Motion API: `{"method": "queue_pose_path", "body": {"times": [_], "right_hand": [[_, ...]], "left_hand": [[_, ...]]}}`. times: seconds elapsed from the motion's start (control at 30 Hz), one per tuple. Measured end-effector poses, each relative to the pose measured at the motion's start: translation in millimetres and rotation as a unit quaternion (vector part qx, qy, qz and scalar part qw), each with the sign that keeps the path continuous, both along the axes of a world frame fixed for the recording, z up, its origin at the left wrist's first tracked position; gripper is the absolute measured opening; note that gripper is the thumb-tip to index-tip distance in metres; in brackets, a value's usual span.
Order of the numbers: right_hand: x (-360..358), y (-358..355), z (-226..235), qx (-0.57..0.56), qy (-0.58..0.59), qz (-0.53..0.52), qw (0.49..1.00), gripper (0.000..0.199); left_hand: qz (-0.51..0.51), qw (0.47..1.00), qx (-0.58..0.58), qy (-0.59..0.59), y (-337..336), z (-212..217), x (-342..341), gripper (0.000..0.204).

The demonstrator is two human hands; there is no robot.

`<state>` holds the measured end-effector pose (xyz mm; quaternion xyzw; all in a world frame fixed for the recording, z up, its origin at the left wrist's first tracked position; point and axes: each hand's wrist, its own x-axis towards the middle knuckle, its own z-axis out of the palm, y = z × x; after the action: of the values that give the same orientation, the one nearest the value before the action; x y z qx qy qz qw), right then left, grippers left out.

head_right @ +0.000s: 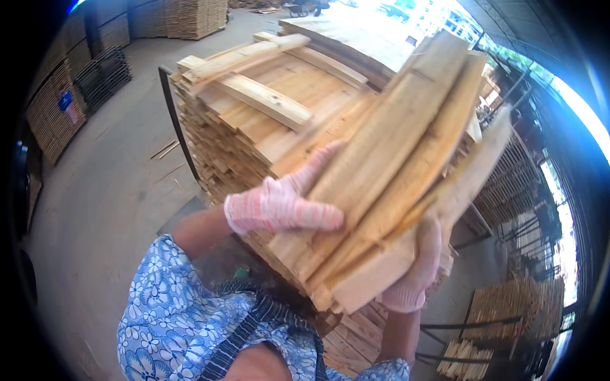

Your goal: The person stacks wooden planks onto a metal rack in a lumber yard. They repeatedly lift planks from a large pile, arrange them on the rack, and adjust the stack to ensure stability.

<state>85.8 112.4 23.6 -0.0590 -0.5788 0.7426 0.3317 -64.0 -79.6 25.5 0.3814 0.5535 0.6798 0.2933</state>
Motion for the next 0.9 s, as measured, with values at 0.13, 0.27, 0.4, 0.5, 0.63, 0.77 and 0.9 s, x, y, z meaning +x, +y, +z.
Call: {"method": "queue_pose_path", "body": {"times": [0.13,0.27,0.4,0.5,0.63,0.77,0.9], "right_hand": [[-113.8,-52.3,48.7,-0.094,0.078,0.161,0.979,0.050],[-204.4,-35.2,78.6,-0.071,-0.089,0.283,0.952,0.054],[-252.5,17.2,32.7,0.182,-0.305,0.129,0.926,0.041],[-232.9,0.7,29.8,0.221,-0.273,0.079,0.933,0.039],[-186.5,-22.0,49.2,0.145,-0.266,0.089,0.949,0.056],[-212.6,-56.7,51.9,0.177,-0.366,0.037,0.913,0.066],[-296.8,-42.1,32.2,0.408,-0.405,-0.008,0.818,0.081]], "left_hand": [[0.025,0.999,-0.007,0.019,-64.1,67.6,-86.3,0.120],[0.061,0.984,-0.166,0.001,-104.3,125.3,-140.9,0.118],[0.115,0.776,-0.557,0.272,-114.8,108.7,-226.0,0.113],[0.104,0.804,-0.479,0.338,-140.0,93.7,-254.3,0.118],[0.097,0.789,-0.539,0.278,-138.4,102.4,-215.3,0.114],[0.164,0.671,-0.538,0.483,-115.1,107.1,-216.4,0.099],[0.097,0.734,-0.417,0.526,-74.0,89.8,-209.2,0.087]]}}
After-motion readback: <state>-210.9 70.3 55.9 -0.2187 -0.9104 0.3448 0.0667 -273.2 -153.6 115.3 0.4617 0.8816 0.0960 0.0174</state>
